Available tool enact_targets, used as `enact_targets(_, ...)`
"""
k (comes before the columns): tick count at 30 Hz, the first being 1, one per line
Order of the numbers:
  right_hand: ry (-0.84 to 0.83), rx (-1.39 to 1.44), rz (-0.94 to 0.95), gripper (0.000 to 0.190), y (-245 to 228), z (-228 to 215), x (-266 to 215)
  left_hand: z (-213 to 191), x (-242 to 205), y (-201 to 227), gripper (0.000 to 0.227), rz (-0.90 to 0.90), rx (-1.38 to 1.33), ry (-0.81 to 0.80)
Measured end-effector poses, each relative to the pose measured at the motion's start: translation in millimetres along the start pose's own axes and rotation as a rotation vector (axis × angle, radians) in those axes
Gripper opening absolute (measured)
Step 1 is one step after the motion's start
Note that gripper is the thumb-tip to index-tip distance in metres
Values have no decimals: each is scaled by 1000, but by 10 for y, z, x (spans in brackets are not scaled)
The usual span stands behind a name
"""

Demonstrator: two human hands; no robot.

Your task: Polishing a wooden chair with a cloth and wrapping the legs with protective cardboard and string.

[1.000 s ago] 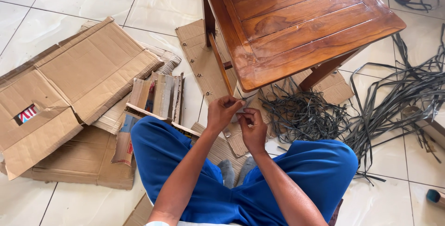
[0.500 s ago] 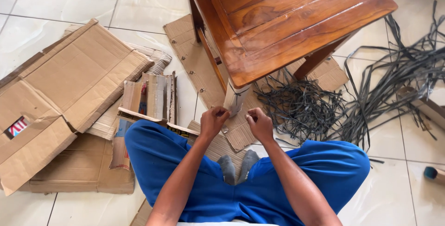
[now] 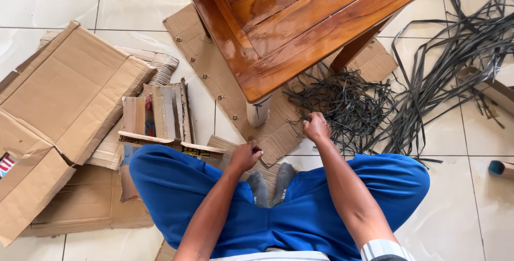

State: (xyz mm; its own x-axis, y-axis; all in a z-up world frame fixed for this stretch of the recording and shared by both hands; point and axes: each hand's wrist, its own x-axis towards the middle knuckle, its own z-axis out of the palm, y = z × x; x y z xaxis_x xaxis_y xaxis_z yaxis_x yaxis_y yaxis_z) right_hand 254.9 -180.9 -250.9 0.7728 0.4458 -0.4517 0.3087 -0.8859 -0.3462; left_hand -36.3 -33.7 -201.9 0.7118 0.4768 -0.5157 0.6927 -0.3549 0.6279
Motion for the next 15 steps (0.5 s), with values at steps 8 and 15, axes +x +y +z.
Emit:
enact_targets(8, -26, 70, -31, 45, 131, 184, 387, 73, 68, -173, 29, -21, 56, -47)
enact_targets(15, 169, 235, -164, 36, -86, -14, 84, 46, 80, -108, 26, -12, 6, -27)
